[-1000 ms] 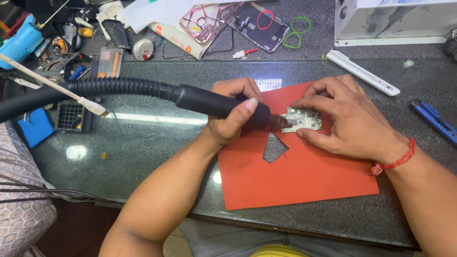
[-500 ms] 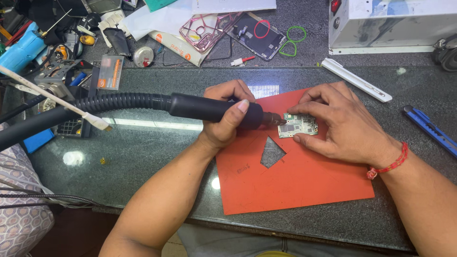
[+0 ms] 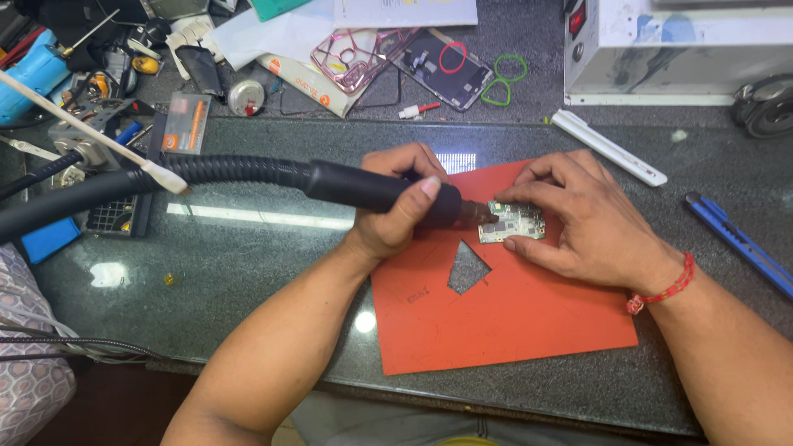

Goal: The person heats a circuit board with a hot air station, moving the nozzle across different components while holding the board steady on a red mat.

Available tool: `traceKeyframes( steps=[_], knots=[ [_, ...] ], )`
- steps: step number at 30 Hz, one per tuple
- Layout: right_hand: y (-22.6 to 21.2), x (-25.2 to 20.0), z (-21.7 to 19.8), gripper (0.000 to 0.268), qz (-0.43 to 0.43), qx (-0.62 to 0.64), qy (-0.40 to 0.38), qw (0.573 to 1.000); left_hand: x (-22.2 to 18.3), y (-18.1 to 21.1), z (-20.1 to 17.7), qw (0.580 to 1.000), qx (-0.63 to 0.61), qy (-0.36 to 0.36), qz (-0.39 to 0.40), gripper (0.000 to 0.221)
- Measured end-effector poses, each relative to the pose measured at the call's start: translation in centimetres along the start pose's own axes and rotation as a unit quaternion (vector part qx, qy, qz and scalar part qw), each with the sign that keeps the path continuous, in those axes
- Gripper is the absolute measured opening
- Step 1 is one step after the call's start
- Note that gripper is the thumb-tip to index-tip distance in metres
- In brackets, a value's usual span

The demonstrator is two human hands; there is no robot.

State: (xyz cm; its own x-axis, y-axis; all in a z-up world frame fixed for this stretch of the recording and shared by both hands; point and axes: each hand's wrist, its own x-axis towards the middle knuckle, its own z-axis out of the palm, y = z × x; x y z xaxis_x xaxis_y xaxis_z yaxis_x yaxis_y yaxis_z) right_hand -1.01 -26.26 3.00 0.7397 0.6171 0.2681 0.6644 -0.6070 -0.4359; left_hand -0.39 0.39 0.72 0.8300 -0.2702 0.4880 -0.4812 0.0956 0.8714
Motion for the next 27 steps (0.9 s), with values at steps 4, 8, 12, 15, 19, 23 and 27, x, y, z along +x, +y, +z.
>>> traceKeyframes(
  steps=[4,8,12,15,19,23,27],
  knots=[
    [0.13,0.02,0.06,0.046,0.008,0.006,-0.009,1.0,0.12,-0.27,-0.08,0.998,0.039,-0.028,0.031,0.036],
    [0.27,0.09,-0.02,0.048,-0.012,0.004,0.001,1.0,0.0,-0.35,-0.15,0.998,0.012,-0.045,0.033,0.036],
    [-0.03,0.03,-0.02,0.047,0.011,0.004,-0.009,1.0,-0.06,-0.38,-0.22,0.999,-0.032,-0.029,0.008,0.035],
    [0.03,0.01,0.09,0.048,0.012,0.007,-0.008,1.0,-0.12,-0.55,0.01,1.0,-0.008,0.018,-0.021,0.034],
    [-0.03,0.03,0.02,0.049,0.009,0.007,-0.008,1.0,0.04,-0.57,0.01,0.999,-0.017,0.032,-0.01,0.033],
    [-0.09,0.17,-0.05,0.047,0.016,0.003,-0.003,1.0,0.44,-0.35,0.1,1.0,0.005,0.025,-0.018,0.033],
    [0.28,0.04,0.03,0.051,0.014,0.011,-0.011,1.0,0.35,-0.56,0.07,0.999,0.018,0.03,0.007,0.035]
  ],
)
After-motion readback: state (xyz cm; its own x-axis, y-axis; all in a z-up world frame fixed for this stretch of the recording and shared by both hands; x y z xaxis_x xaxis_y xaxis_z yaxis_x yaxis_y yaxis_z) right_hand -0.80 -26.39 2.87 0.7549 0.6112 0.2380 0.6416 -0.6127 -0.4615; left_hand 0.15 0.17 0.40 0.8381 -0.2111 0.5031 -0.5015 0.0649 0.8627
